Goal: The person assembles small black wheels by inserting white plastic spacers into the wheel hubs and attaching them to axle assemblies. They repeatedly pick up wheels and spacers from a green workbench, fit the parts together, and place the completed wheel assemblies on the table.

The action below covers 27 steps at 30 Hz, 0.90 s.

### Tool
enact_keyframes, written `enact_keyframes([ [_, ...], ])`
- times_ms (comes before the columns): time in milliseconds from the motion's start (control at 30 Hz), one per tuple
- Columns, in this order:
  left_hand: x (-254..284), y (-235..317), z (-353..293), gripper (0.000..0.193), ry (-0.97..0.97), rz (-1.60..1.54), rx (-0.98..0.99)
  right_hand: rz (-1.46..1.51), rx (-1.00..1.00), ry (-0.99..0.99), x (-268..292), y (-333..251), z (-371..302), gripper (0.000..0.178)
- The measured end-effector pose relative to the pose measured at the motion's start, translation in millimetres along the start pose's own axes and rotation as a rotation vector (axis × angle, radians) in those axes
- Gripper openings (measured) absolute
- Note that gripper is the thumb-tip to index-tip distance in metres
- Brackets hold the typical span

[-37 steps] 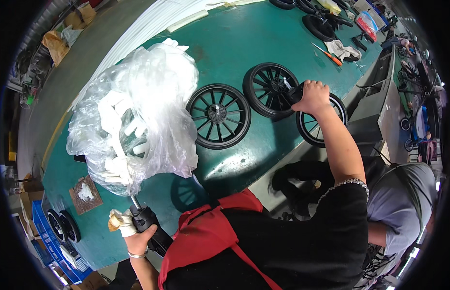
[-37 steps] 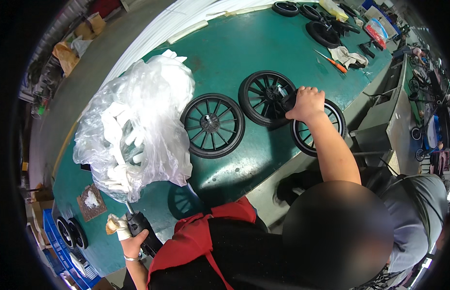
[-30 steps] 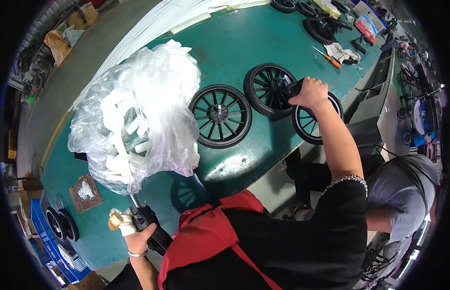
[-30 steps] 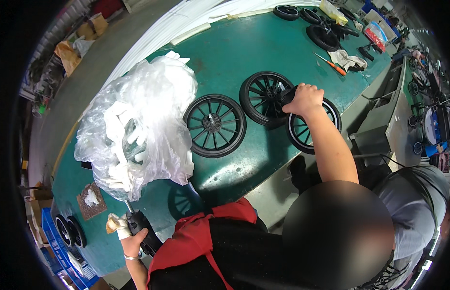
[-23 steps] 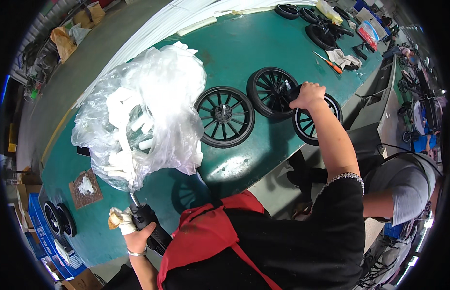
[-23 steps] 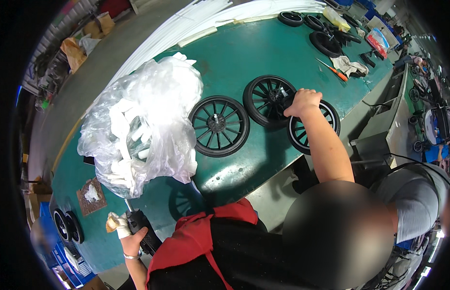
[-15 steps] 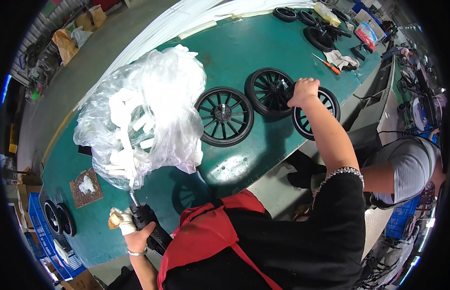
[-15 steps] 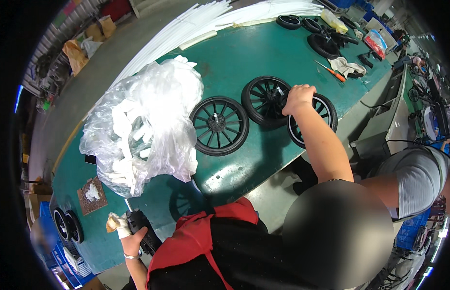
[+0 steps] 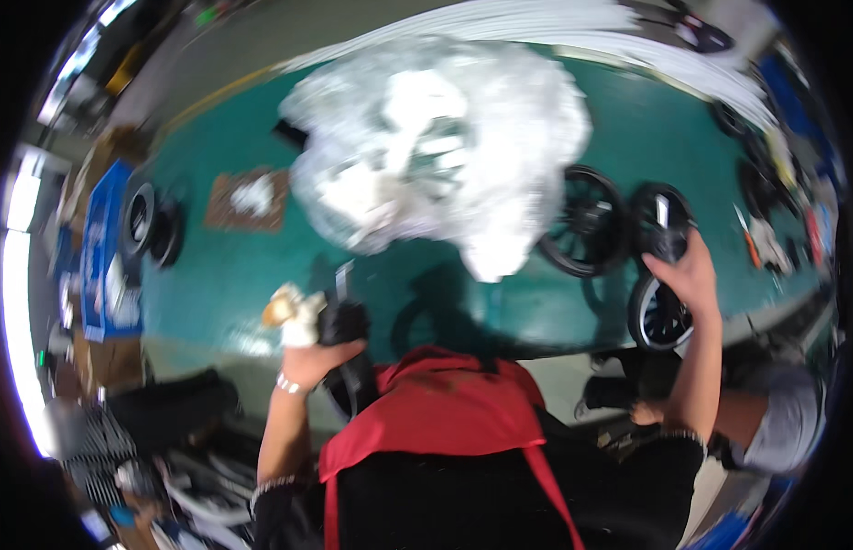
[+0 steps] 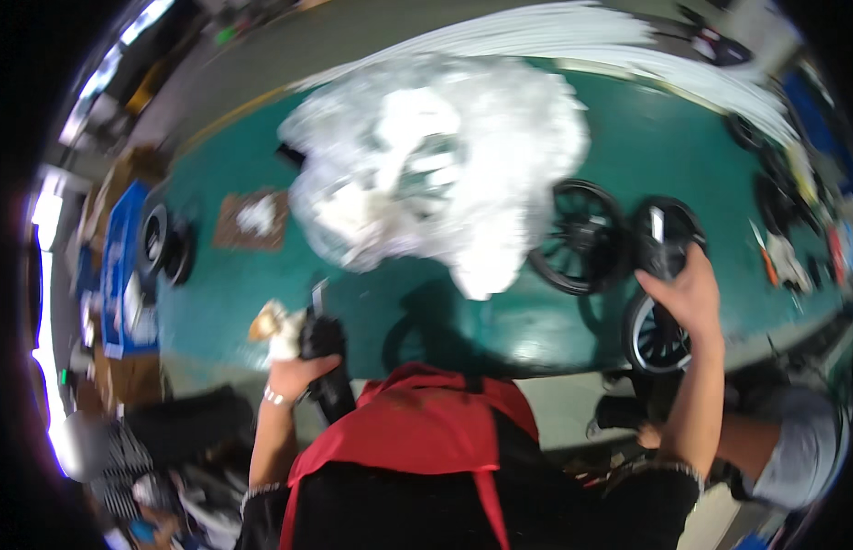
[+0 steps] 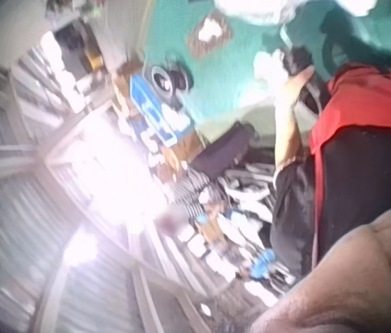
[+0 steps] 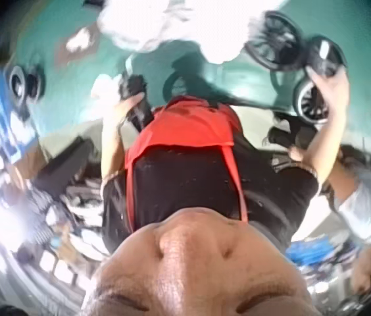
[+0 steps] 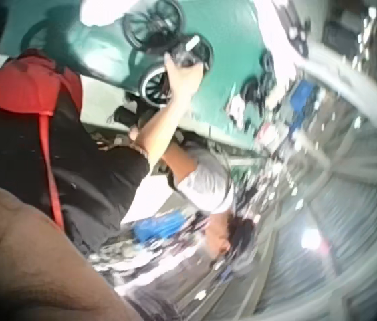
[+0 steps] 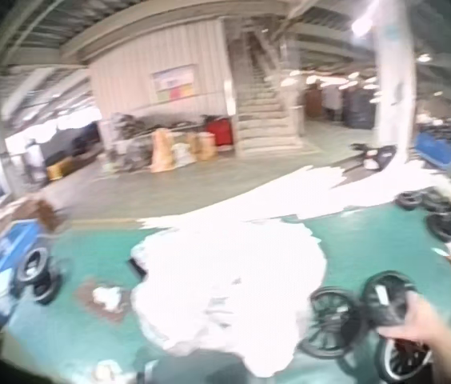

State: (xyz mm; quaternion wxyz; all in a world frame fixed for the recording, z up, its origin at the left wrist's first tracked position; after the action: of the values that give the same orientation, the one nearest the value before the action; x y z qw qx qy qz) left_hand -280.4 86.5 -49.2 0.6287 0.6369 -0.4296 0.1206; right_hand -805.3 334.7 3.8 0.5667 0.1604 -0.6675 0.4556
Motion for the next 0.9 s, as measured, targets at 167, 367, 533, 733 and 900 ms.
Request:
enact_keyframes([
  [167, 31, -20, 8, 0.072, 0.077, -0.037, -0.149, 0.635, 0.199, -0.086, -83, -150, -34, 0.061],
  [367, 85, -85, 28, 0.062, 0.163, 0.062, -0.147, 0.657, 0.289, -0.167, -230, -309, -53, 0.063],
  [533, 126, -151, 52, 0.059, 0.179, 0.414, -0.104, 0.321, 0.187, -0.377, -354, -390, -69, 0.073],
  [733, 133, -262, 92, 0.085, 0.119, 0.584, 0.284, 0.058, 0.21, -0.44, -403, -449, -85, 0.087],
  [900, 130, -261, 111, 0.088, 0.038, 0.599, 0.466, 0.29, 0.479, -0.138, -350, -432, -62, 0.057],
])
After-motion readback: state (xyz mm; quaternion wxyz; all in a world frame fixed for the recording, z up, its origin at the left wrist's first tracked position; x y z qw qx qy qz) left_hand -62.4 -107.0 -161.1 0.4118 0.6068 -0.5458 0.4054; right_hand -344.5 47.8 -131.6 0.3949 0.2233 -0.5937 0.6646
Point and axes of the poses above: each hand's wrist, its own z-axis towards the middle knuckle, its own x-axis out of the back of the hand, y = z × x, the point moved 7 cm from there along z, towards the middle knuckle, and after that the axes turned 10 degrees about x, right-handed, at the moved point
